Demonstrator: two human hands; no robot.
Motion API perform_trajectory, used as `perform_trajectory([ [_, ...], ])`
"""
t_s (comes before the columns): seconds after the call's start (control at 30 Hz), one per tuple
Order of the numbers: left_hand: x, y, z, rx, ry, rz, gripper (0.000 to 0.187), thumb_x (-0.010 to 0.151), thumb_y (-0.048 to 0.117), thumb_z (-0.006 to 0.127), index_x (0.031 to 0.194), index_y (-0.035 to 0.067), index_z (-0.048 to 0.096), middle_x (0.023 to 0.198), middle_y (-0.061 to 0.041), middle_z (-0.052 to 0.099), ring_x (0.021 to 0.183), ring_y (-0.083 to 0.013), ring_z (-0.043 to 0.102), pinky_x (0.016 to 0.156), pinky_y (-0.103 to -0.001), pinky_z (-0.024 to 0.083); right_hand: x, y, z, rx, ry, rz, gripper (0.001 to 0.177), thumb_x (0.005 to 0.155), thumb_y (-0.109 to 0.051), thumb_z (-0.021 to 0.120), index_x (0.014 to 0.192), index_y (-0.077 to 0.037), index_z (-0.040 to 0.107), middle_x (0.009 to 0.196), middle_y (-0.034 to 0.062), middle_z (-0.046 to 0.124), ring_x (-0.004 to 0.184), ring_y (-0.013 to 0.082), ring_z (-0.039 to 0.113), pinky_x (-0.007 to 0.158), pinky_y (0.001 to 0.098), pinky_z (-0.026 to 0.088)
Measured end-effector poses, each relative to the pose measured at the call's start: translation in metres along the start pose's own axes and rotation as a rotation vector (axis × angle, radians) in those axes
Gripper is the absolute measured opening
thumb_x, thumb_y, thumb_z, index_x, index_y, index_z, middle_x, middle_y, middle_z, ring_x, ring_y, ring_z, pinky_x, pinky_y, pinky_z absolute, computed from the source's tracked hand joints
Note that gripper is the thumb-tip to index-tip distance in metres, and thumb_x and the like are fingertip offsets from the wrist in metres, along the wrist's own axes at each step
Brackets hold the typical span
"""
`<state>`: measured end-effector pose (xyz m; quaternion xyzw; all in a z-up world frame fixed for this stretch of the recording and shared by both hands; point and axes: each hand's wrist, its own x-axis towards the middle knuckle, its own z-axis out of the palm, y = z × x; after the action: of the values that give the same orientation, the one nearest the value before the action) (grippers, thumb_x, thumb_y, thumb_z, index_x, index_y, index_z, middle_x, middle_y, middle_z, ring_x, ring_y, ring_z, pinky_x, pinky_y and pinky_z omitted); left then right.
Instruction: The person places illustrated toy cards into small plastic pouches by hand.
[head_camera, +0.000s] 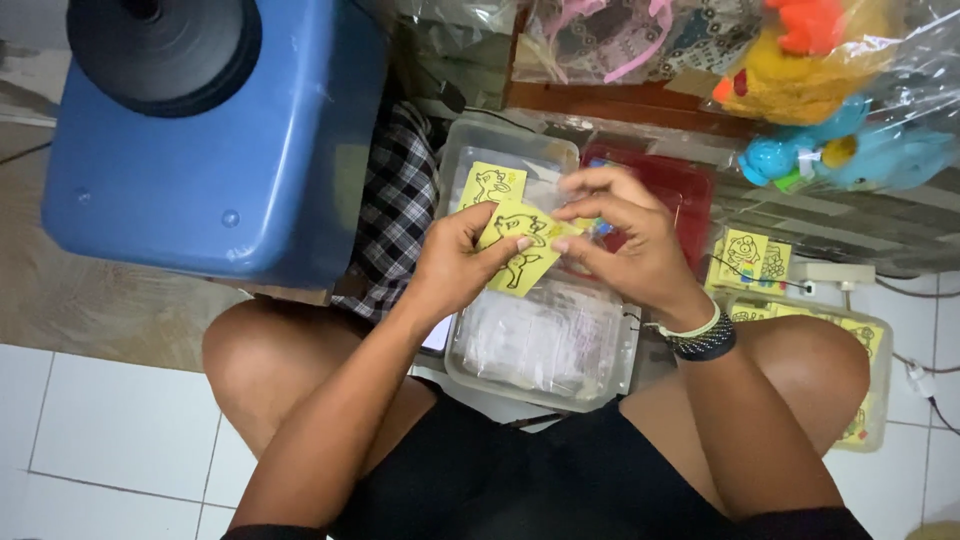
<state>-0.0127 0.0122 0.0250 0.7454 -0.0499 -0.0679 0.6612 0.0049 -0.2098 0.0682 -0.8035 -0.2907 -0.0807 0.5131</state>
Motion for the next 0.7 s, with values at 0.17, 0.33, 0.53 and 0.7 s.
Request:
perform_trajectory([
  [0.17,0.001,-0.006,0.001,-0.022,-0.005,-0.026,0.018,0.084,0.01,0.08,0.101,0.007,0.077,0.063,-0.01,0.071,0.061,-0.0087,0.059,0.054,-0.026,0.051,-0.006,0.011,0.002,0.053,-0.044,0.119,0.013,0.085,-0.004,0.082,0.097,-0.003,0.075,0.093,0.015,0.074,0.083,0.0265,0.071,0.078,0.0385,0.054],
  [0.33,0.002,0.003,0.006,-0.078,-0.061,-0.027,0.024,0.082,0.009,0.082,0.104,0.006,0.075,0.068,-0.01,0.072,0.067,-0.01,0.061,0.059,-0.025,0.053,-0.013,0.016,-0.005,0.188,0.155,0.207,0.008,0.092,-0.001,0.079,0.096,0.0,0.072,0.092,0.0123,0.072,0.081,0.017,0.066,0.077,0.0298,0.052],
  [0.53,0.005,-0.01,0.012,-0.305,0.037,-0.083,0.028,0.083,0.002,0.081,0.11,0.002,0.072,0.073,-0.012,0.07,0.063,-0.0124,0.068,0.059,-0.023,0.06,-0.013,0.017,-0.012,0.293,0.369,0.321,0.01,0.098,0.0,0.075,0.104,0.004,0.067,0.101,0.0105,0.065,0.086,0.0108,0.065,0.078,0.024,0.055],
  [0.7,0.013,-0.024,0.01,-0.487,0.171,-0.068,0.026,0.088,0.006,0.08,0.11,-0.001,0.066,0.088,-0.014,0.075,0.073,-0.0161,0.075,0.066,-0.028,0.066,-0.008,0.011,-0.013,0.287,0.341,0.245,0.014,0.099,0.0,0.075,0.097,0.004,0.061,0.107,0.0149,0.063,0.092,0.0163,0.067,0.081,0.0261,0.056],
])
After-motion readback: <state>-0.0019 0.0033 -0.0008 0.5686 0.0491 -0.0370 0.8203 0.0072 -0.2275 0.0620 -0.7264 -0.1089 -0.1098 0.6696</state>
